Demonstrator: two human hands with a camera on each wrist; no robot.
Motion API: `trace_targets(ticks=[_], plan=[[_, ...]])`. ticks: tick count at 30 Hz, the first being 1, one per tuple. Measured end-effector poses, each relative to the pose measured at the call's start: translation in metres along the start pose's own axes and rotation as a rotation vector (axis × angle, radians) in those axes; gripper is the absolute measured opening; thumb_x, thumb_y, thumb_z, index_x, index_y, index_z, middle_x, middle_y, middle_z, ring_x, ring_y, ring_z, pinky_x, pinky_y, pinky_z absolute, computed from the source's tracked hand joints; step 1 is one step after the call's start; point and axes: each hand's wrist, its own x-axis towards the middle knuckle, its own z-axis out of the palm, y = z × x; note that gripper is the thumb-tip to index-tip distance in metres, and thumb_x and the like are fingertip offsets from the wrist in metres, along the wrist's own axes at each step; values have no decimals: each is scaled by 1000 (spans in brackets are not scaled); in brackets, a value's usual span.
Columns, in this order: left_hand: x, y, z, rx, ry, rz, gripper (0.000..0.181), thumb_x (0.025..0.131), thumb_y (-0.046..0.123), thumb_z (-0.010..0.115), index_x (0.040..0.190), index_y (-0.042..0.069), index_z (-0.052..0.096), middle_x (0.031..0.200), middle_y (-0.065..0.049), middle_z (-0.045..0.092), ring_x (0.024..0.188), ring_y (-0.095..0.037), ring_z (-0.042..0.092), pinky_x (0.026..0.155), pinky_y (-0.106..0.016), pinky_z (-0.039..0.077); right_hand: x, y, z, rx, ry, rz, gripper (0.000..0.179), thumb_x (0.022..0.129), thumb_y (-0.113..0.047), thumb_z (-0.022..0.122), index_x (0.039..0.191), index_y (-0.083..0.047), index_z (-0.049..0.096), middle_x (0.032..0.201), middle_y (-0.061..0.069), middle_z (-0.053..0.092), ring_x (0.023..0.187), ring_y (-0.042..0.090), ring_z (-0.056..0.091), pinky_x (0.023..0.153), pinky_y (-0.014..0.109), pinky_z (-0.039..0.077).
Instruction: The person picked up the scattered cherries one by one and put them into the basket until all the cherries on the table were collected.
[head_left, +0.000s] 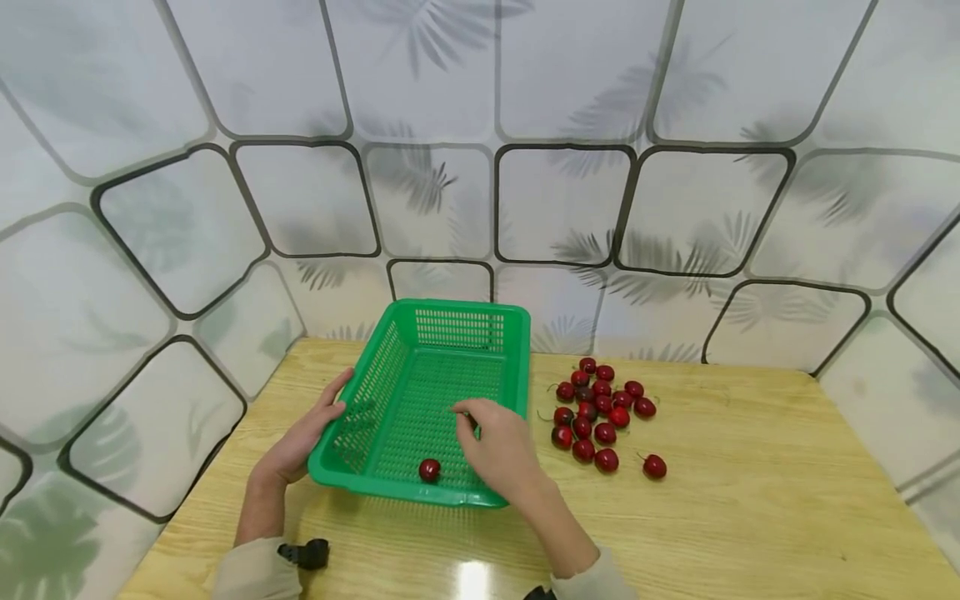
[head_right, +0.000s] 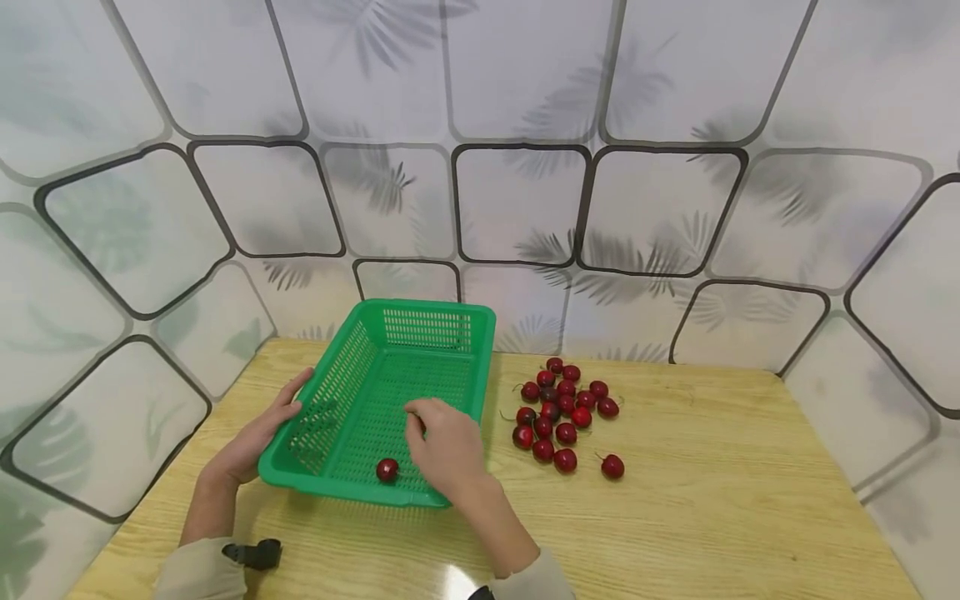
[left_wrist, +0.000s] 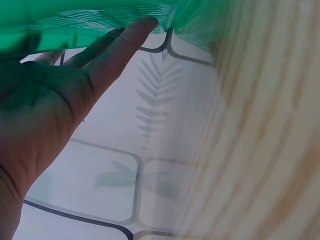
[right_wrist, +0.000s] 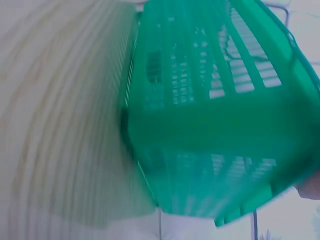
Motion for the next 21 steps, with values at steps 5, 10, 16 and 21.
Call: trace_targets(ticks=[5,10,16,21], plan=[[0,-1,0,18,4,0,61,111,36,26,161,26,-8,163,-14,-11,109,-23,55,83,-32,53,-5,14,-22,21,70,68,15,90,-4,65,101,-5,76,88,2,71,62,6,54,54,22,46],[-2,-2,0,20,-1,2,61,111,36,26,160,25,-9,163,-14,-12,108,-23,57,82,-34,54,-8,31,-41,-3,65,185,16,92,-5,64,102,-6,76,76,-4,66,54,3,42,45,22,37],[-2,-1,0,7,-5,4,60,111,35,25,160,26,-9,162,-15,-11,103,-22,59,80,-34,55,-8,48,-59,-8,43,288,17,95,-8,62,104,-7,76,82,1,69,58,10,50,51,26,43],[-1,-1,1,-3,-7,7,61,111,36,26,161,27,-8,162,-15,-9,102,-23,60,80,-35,55,-12,67,-72,-54,26,364,17,96,-12,62,105,-8,75,93,5,73,63,10,55,57,29,46]])
